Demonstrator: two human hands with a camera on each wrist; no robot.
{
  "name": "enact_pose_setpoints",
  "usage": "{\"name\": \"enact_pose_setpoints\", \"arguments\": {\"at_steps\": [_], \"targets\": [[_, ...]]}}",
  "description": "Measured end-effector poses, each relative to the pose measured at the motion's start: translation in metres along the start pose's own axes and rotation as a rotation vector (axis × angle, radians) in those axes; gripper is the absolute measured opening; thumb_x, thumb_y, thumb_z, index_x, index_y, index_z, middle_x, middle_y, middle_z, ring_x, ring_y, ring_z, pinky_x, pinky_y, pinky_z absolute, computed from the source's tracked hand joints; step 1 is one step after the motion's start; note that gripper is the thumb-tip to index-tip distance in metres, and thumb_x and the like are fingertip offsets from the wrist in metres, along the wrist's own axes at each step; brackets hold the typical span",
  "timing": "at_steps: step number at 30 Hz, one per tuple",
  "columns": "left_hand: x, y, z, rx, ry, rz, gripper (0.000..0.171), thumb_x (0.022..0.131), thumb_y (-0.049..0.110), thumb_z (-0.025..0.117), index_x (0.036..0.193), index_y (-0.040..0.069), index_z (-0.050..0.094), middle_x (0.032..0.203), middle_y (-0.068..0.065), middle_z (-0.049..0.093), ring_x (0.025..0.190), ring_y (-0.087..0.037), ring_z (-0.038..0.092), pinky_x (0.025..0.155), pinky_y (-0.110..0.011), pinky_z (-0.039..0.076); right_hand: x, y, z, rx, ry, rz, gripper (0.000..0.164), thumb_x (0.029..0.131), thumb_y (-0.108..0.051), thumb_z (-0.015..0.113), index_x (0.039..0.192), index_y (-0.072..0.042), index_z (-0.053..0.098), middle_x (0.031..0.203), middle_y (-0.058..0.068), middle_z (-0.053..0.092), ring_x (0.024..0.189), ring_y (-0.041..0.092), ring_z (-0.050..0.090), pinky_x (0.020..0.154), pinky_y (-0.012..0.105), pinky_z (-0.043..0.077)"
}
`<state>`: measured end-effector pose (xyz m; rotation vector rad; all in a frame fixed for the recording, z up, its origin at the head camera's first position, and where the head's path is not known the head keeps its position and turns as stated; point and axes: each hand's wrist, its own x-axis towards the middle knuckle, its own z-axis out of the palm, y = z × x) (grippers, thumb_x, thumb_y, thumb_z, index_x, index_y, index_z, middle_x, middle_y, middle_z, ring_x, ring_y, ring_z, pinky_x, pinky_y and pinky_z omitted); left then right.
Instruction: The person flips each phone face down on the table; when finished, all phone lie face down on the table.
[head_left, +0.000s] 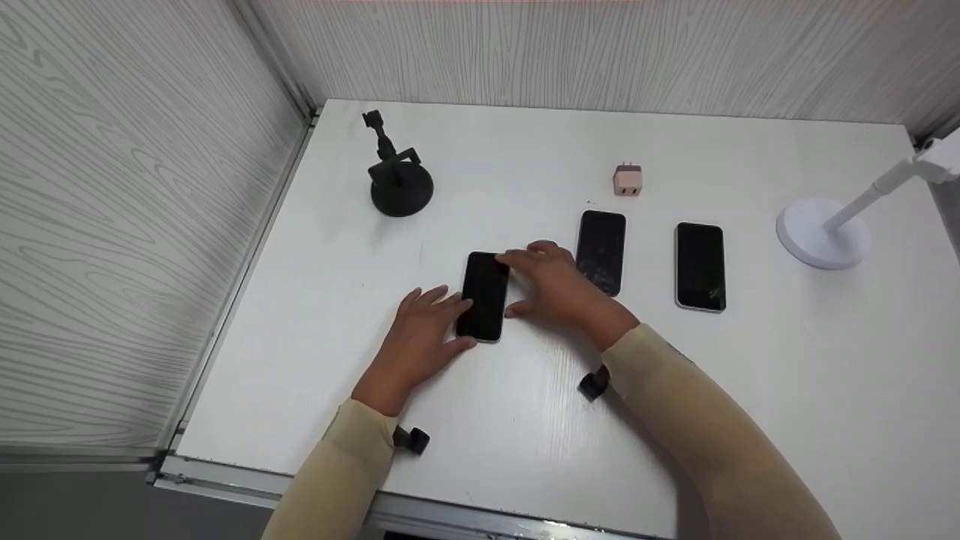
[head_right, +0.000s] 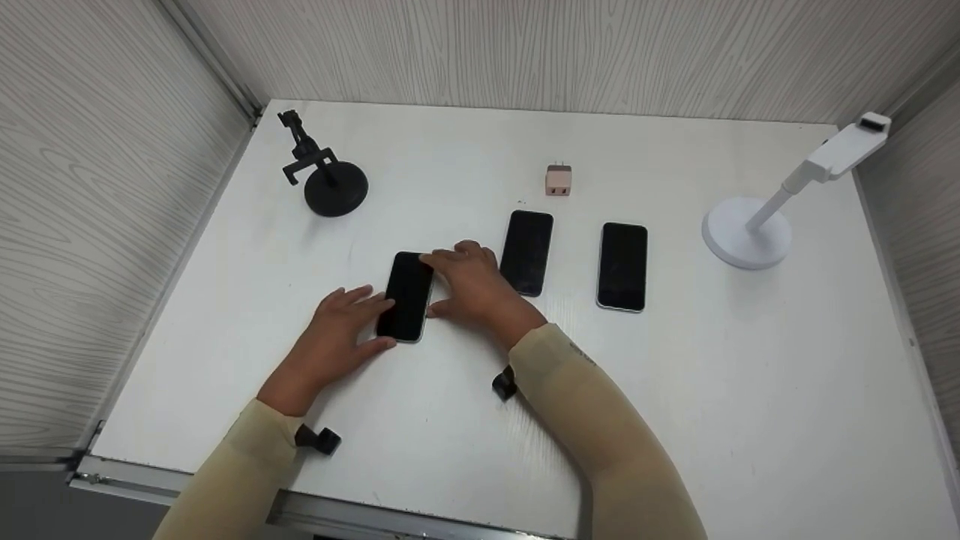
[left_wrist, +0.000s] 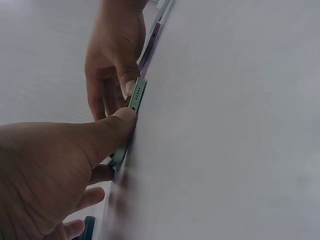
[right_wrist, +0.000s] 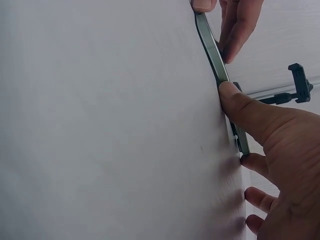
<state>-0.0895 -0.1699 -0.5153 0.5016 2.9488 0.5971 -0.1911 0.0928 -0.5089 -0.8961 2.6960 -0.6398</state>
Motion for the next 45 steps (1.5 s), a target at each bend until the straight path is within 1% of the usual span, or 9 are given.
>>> {"name": "enact_pose_setpoints", "arguments": {"at_steps": [4,7,11,16,19,25,34,39,45], "targets": [[0.001,0.001,-0.001,-0.025,-0.005,-0.009,0.068,0.099,0.046,0.081,0.156,0.016,0.062,0.160,-0.010,0.061,0.161,-0.030,0.041,0.137,-0.057,0.018,0.002,0.002,0.001,-0.019,0.028,-0.033,0.086,0.089,-0.046,0.091,0.162,-0.020,0.055,0.165,0.004,0.057,0.156,0.040,0.041,0.130,0.061,0.031],[0.003,0.002,0.000,-0.005,-0.002,-0.006,0.071,0.097,0.049,0.082,0.156,0.015,0.062,0.159,-0.010,0.062,0.162,-0.029,0.040,0.137,-0.059,0.015,0.003,0.003,0.003,-0.033,0.054,-0.044,0.083,0.088,-0.047,0.091,0.159,-0.020,0.058,0.163,0.004,0.059,0.153,0.040,0.045,0.129,0.061,0.033],[0.004,0.003,0.000,0.019,0.003,0.001,0.071,0.096,0.050,0.082,0.155,0.014,0.063,0.157,-0.011,0.064,0.161,-0.029,0.042,0.137,-0.060,0.014,0.004,0.005,0.006,-0.043,0.075,-0.053,0.083,0.087,-0.049,0.092,0.158,-0.019,0.060,0.163,0.005,0.059,0.151,0.040,0.047,0.128,0.061,0.035],[0.004,0.003,0.000,0.023,0.003,0.005,0.071,0.097,0.051,0.080,0.155,0.014,0.063,0.157,-0.012,0.063,0.161,-0.029,0.042,0.136,-0.061,0.014,0.004,0.006,0.008,-0.034,0.077,-0.037,0.087,0.086,-0.051,0.092,0.159,-0.018,0.058,0.163,0.005,0.059,0.152,0.039,0.046,0.130,0.062,0.032],[0.004,0.003,0.001,0.018,0.004,0.004,0.072,0.097,0.052,0.080,0.155,0.014,0.063,0.158,-0.011,0.063,0.162,-0.029,0.041,0.137,-0.062,0.012,0.003,0.007,0.009,-0.006,0.084,-0.028,0.090,0.085,-0.050,0.093,0.160,-0.017,0.057,0.162,0.005,0.060,0.152,0.039,0.046,0.130,0.061,0.031],[0.004,0.003,0.001,-0.002,0.011,0.000,0.072,0.096,0.051,0.081,0.155,0.015,0.063,0.157,-0.011,0.064,0.162,-0.030,0.040,0.137,-0.063,0.010,0.003,0.008,0.010,0.071,0.124,-0.036,0.093,0.082,-0.047,0.096,0.159,-0.014,0.056,0.156,0.005,0.064,0.148,0.040,0.050,0.128,0.058,0.036],[0.001,0.000,-0.002,-0.058,0.012,-0.004,0.071,0.097,0.050,0.080,0.158,0.020,0.061,0.159,-0.011,0.062,0.163,-0.031,0.038,0.137,-0.063,0.006,0.002,0.004,0.008,0.193,0.139,-0.034,0.091,0.086,-0.039,0.095,0.163,-0.014,0.053,0.158,0.007,0.062,0.147,0.038,0.050,0.127,0.056,0.038],[-0.001,-0.003,-0.003,-0.099,0.017,0.003,0.070,0.097,0.048,0.080,0.158,0.019,0.060,0.159,-0.013,0.062,0.163,-0.031,0.039,0.136,-0.064,0.006,0.002,0.001,0.010,0.284,0.143,-0.014,0.095,0.087,-0.036,0.095,0.167,-0.016,0.047,0.158,0.011,0.060,0.150,0.036,0.050,0.127,0.053,0.041],[0.000,-0.004,-0.004,-0.141,0.022,-0.003,0.068,0.097,0.043,0.082,0.158,0.020,0.060,0.157,-0.005,0.065,0.163,-0.029,0.039,0.138,-0.061,0.004,0.002,-0.005,0.013,0.357,0.166,0.017,0.100,0.087,-0.040,0.093,0.170,-0.016,0.042,0.159,0.011,0.061,0.151,0.033,0.052,0.126,0.050,0.044]]}}
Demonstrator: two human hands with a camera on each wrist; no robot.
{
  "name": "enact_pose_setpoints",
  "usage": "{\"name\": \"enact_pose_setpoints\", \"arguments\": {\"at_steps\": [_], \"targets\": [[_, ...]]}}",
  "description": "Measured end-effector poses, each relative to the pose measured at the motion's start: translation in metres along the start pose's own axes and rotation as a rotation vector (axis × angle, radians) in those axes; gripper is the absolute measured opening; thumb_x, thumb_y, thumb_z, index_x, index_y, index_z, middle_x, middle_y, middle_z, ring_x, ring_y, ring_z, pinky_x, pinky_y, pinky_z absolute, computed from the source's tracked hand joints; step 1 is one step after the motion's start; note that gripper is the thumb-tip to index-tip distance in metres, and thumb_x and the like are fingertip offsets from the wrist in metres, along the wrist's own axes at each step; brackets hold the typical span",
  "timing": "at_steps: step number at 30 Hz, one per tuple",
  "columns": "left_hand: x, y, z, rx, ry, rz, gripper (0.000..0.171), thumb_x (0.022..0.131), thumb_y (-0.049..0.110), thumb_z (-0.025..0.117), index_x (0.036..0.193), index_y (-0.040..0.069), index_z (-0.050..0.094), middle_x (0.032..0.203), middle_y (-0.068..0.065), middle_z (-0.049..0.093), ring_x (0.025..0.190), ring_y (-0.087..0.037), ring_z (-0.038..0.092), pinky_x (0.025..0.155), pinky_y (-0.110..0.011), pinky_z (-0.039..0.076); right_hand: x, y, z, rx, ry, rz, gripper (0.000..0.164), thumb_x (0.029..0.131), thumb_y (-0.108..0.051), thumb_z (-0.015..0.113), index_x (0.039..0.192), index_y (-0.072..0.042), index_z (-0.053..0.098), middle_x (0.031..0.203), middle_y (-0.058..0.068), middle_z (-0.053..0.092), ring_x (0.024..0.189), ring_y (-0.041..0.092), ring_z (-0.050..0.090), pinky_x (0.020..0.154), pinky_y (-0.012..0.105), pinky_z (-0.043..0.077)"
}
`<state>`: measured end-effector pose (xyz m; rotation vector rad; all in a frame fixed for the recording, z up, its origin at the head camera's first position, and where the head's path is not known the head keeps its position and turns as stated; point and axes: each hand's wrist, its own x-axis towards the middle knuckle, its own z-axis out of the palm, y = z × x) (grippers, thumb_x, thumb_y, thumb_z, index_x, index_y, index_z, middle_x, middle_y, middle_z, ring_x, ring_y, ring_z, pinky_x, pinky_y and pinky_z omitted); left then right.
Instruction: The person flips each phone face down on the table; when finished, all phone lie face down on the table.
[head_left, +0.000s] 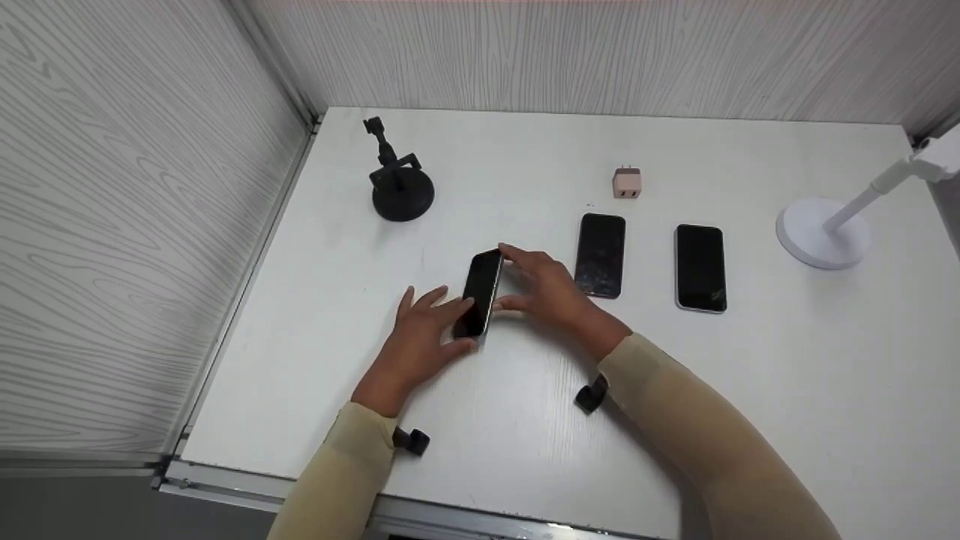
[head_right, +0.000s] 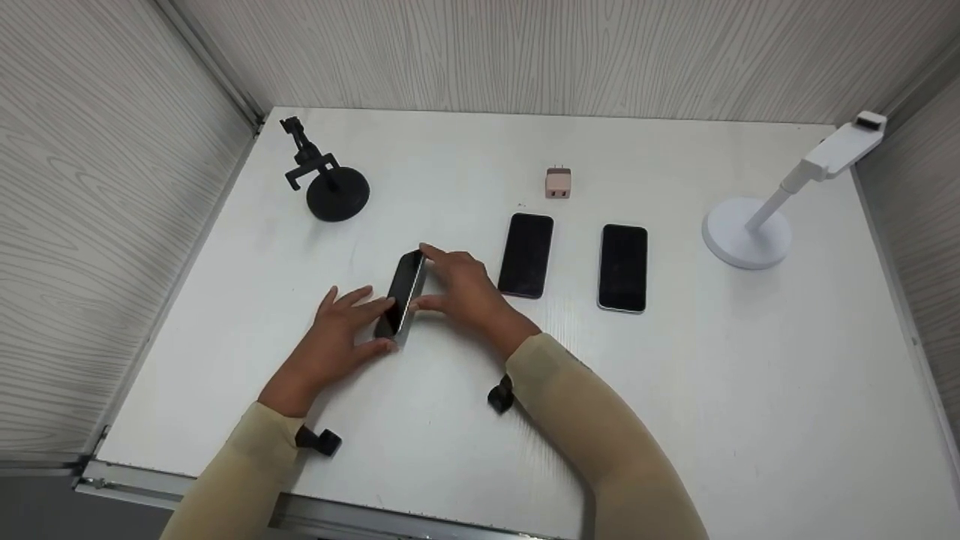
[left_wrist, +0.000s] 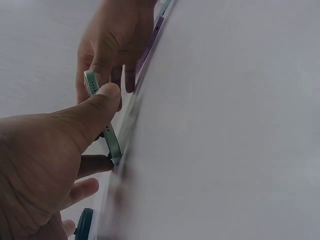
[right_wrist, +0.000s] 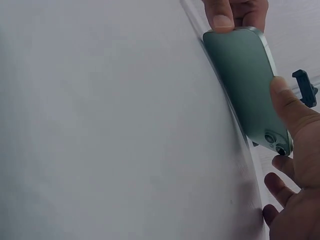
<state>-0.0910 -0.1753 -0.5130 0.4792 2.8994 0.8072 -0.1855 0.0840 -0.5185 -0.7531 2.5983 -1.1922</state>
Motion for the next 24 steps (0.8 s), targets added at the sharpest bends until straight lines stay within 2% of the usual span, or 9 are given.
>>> {"name": "enact_pose_setpoints", "arguments": {"at_steps": [4,10,18,24], "targets": [[0.000,0.000,-0.001,-0.026,0.009,0.003,0.069,0.096,0.040,0.084,0.158,0.021,0.061,0.155,-0.002,0.067,0.162,-0.028,0.042,0.138,-0.060,0.006,0.000,-0.005,0.003,0.022,0.007,0.008,0.103,0.088,-0.041,0.091,0.171,-0.014,0.038,0.161,0.008,0.060,0.152,0.033,0.053,0.127,0.050,0.043],[0.000,-0.001,-0.001,-0.066,0.010,-0.008,0.072,0.096,0.039,0.085,0.160,0.023,0.058,0.154,-0.005,0.067,0.161,-0.028,0.043,0.139,-0.055,0.007,0.002,-0.011,0.009,0.072,0.004,0.015,0.106,0.091,-0.038,0.090,0.173,-0.009,0.030,0.160,0.009,0.061,0.154,0.032,0.052,0.129,0.049,0.040],[0.000,-0.005,-0.002,-0.123,-0.023,-0.024,0.077,0.097,0.036,0.085,0.165,0.025,0.050,0.159,-0.007,0.063,0.161,-0.028,0.042,0.140,-0.051,0.009,0.000,-0.015,0.015,0.100,-0.029,0.042,0.104,0.098,-0.043,0.083,0.176,-0.012,0.021,0.168,0.005,0.053,0.158,0.028,0.046,0.132,0.049,0.035],[0.000,-0.005,-0.003,-0.176,-0.034,-0.026,0.080,0.098,0.032,0.084,0.168,0.027,0.045,0.164,-0.009,0.057,0.161,-0.030,0.043,0.140,-0.050,0.009,0.000,-0.017,0.020,0.075,-0.031,0.000,0.102,0.100,-0.039,0.081,0.176,-0.010,0.019,0.168,0.005,0.053,0.159,0.033,0.044,0.133,0.052,0.034]]}}
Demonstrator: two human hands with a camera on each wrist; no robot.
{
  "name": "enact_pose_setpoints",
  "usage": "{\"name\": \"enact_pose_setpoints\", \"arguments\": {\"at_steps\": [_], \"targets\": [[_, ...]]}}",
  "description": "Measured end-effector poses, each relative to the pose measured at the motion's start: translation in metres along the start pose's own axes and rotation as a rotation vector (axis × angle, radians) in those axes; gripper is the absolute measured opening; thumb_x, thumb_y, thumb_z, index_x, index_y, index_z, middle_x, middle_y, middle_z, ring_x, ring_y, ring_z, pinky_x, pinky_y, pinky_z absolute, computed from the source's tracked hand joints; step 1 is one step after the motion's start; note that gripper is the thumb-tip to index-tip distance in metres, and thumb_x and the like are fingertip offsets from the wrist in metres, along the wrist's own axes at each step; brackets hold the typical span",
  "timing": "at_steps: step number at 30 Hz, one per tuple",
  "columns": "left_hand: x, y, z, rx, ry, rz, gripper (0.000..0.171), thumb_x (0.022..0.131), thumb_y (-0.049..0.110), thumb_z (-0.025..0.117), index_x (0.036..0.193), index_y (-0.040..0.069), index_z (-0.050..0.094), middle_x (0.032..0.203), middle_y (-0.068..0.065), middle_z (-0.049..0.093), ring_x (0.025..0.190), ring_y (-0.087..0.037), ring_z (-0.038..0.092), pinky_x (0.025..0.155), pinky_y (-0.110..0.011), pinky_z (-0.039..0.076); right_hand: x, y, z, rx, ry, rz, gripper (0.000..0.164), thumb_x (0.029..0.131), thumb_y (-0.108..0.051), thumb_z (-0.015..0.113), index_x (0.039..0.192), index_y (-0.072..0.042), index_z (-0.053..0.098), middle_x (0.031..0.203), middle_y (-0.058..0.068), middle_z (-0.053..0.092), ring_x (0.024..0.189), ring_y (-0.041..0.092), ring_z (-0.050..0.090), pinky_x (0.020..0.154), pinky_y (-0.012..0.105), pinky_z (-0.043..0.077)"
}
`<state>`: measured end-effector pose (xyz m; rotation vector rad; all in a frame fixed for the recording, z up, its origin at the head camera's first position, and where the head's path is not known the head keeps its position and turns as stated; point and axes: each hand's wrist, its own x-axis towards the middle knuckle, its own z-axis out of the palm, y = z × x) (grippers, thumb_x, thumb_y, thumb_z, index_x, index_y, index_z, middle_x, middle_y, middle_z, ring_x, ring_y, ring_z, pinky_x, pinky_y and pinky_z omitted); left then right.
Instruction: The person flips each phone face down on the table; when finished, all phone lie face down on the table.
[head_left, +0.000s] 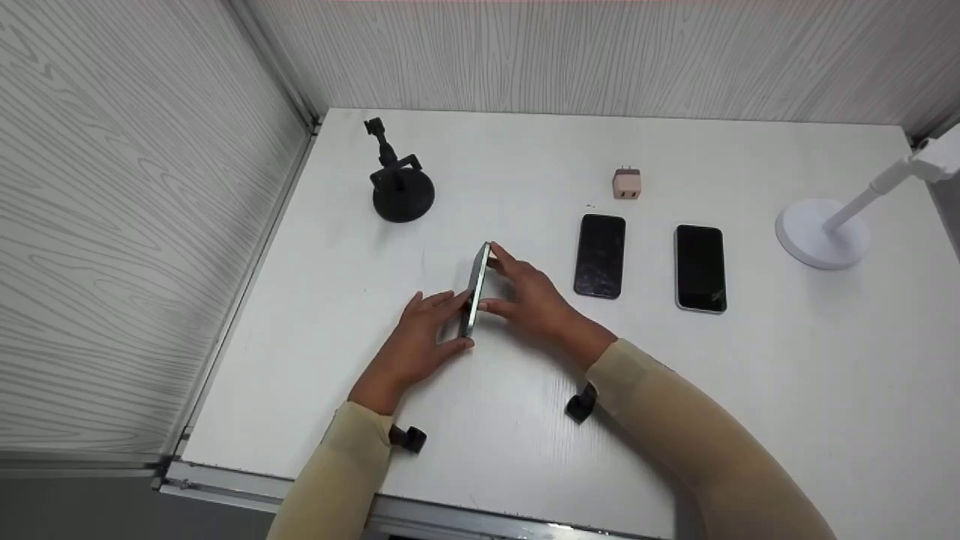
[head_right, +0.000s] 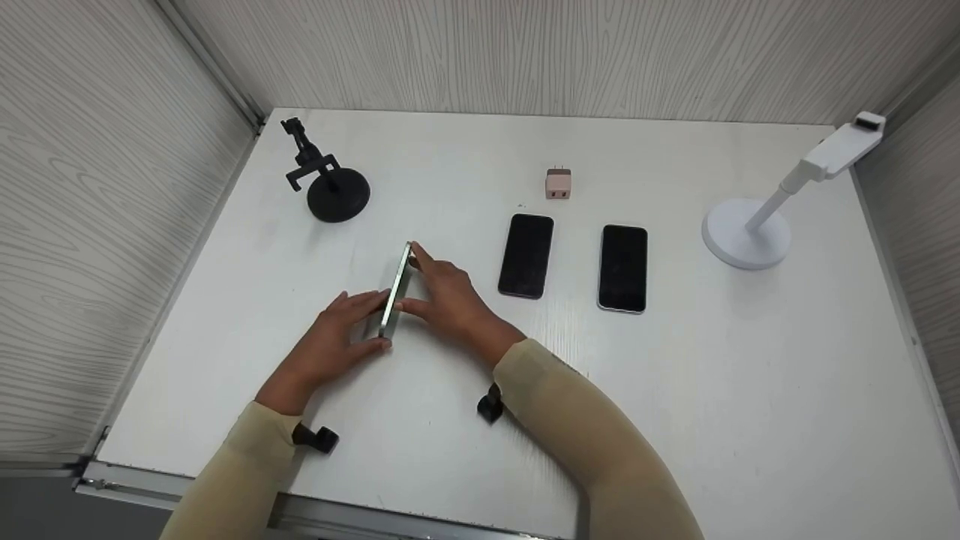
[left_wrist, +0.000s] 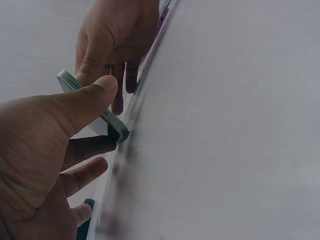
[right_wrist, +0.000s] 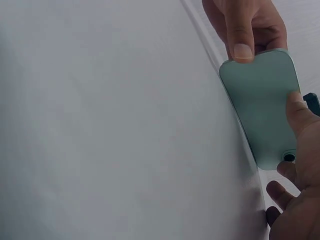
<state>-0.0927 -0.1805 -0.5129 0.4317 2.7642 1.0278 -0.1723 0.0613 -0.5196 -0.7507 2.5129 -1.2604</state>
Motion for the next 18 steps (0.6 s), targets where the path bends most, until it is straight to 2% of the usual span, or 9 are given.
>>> {"name": "enact_pose_setpoints", "arguments": {"at_steps": [7,13,18], "targets": [[0.000,0.002,0.000,-0.039,-0.006,0.001,0.083,0.099,0.026,0.084,0.170,0.028,0.042,0.162,-0.002,0.059,0.160,-0.027,0.044,0.140,-0.047,0.010,0.003,-0.003,0.006,-0.108,-0.008,-0.004,0.109,0.097,-0.041,0.084,0.177,-0.013,0.015,0.168,0.008,0.053,0.156,0.039,0.047,0.132,0.054,0.035],[0.000,-0.002,0.001,-0.050,0.000,0.021,0.085,0.099,0.024,0.084,0.171,0.029,0.040,0.163,0.000,0.058,0.158,-0.024,0.047,0.140,-0.044,0.013,0.005,-0.006,0.008,-0.172,-0.014,0.001,0.116,0.095,-0.044,0.086,0.176,-0.006,0.012,0.168,0.009,0.052,0.155,0.041,0.047,0.132,0.058,0.032],[-0.001,-0.003,0.000,-0.077,0.005,0.030,0.088,0.098,0.023,0.085,0.172,0.031,0.037,0.159,0.000,0.063,0.155,-0.023,0.050,0.140,-0.044,0.016,0.004,-0.006,0.011,-0.200,-0.019,0.013,0.117,0.094,-0.047,0.086,0.175,-0.005,0.015,0.169,0.008,0.052,0.157,0.039,0.044,0.133,0.055,0.031]]}}
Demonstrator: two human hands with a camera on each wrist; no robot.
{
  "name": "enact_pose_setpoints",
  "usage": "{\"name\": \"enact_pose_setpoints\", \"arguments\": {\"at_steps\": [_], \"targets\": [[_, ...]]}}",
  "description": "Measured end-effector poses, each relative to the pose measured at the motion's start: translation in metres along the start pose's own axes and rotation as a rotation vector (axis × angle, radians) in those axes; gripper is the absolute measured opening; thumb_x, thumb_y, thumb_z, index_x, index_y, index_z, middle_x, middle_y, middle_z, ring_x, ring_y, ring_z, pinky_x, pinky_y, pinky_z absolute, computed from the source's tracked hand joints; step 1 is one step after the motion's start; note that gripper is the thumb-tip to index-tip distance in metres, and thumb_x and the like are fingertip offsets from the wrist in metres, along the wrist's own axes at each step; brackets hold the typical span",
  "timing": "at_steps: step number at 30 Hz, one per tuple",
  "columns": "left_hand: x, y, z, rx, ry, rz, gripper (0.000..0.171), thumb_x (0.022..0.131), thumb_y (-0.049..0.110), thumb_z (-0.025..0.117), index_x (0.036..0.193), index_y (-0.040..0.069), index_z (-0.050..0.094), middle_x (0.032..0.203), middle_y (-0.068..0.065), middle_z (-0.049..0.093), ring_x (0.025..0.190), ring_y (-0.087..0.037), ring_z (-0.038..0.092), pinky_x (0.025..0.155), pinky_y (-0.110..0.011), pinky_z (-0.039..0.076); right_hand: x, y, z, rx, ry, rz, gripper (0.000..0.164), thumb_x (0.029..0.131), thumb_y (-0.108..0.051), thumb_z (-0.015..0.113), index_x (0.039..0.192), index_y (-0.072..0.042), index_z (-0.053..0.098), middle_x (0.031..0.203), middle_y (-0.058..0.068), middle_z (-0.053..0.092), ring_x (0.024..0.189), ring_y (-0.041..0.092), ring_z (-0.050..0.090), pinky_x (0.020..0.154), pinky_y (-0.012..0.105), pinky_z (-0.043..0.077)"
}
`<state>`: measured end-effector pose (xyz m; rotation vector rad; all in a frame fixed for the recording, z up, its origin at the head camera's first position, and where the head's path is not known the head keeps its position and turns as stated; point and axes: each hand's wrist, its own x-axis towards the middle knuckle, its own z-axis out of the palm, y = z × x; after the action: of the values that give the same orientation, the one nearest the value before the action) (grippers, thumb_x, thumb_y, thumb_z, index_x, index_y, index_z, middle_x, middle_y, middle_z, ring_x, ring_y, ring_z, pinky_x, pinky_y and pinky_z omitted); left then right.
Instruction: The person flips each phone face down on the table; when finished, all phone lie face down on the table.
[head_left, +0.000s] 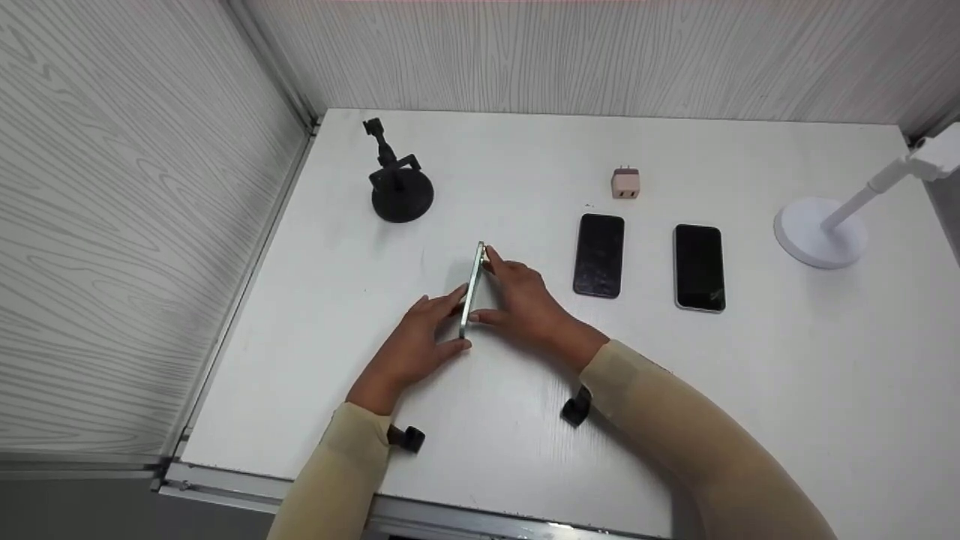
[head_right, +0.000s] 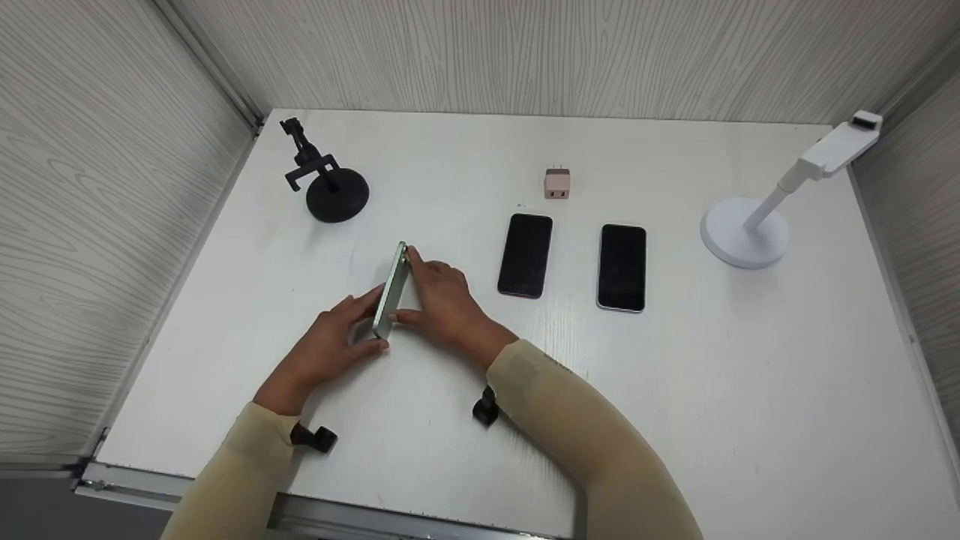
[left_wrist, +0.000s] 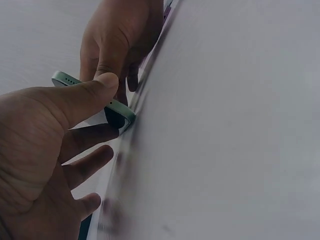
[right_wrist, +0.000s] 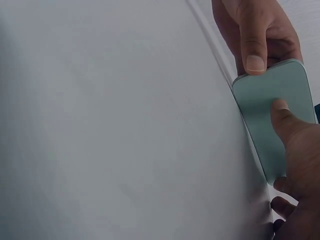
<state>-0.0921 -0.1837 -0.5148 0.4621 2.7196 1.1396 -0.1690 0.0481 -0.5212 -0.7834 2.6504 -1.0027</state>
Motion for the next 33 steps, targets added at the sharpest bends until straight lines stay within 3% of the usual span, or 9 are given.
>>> {"name": "enact_pose_setpoints", "arguments": {"at_steps": [7,14,20,28,33], "targets": [[-0.001,-0.001,-0.007,-0.019,0.011,0.038,0.094,0.096,0.020,0.086,0.174,0.028,0.033,0.155,-0.005,0.066,0.152,-0.023,0.055,0.139,-0.048,0.019,-0.001,-0.001,0.004,-0.062,-0.002,0.017,0.113,0.093,-0.052,0.086,0.176,-0.013,0.020,0.162,0.015,0.056,0.157,0.037,0.043,0.132,0.050,0.035],[-0.004,-0.004,-0.012,-0.026,0.036,0.000,0.094,0.094,0.023,0.088,0.172,0.030,0.036,0.158,-0.002,0.063,0.154,-0.026,0.052,0.138,-0.047,0.021,-0.007,-0.004,0.007,-0.148,-0.039,0.015,0.114,0.093,-0.055,0.085,0.177,-0.017,0.017,0.169,0.010,0.050,0.162,0.035,0.036,0.134,0.053,0.028],[-0.005,-0.005,-0.016,-0.018,0.045,-0.023,0.096,0.093,0.022,0.089,0.173,0.023,0.035,0.163,-0.003,0.058,0.155,-0.027,0.051,0.139,-0.047,0.021,-0.010,-0.006,0.009,-0.206,-0.057,-0.020,0.111,0.095,-0.058,0.081,0.177,-0.016,0.019,0.173,0.011,0.045,0.164,0.036,0.032,0.136,0.054,0.022],[-0.007,-0.015,-0.022,0.011,0.053,-0.103,0.095,0.093,0.019,0.089,0.172,0.024,0.038,0.163,0.002,0.058,0.158,-0.026,0.048,0.139,-0.046,0.019,-0.013,-0.010,0.010,-0.187,-0.049,0.003,0.108,0.094,-0.059,0.082,0.175,-0.018,0.024,0.172,0.011,0.046,0.164,0.036,0.032,0.136,0.053,0.023],[-0.008,-0.021,-0.026,-0.001,0.042,-0.186,0.095,0.092,0.023,0.090,0.172,0.030,0.038,0.167,0.005,0.053,0.163,-0.036,0.037,0.138,-0.053,0.022,-0.013,-0.011,0.012,-0.213,-0.038,0.019,0.108,0.093,-0.062,0.081,0.174,-0.017,0.027,0.171,0.011,0.047,0.164,0.034,0.032,0.135,0.053,0.024]]}}
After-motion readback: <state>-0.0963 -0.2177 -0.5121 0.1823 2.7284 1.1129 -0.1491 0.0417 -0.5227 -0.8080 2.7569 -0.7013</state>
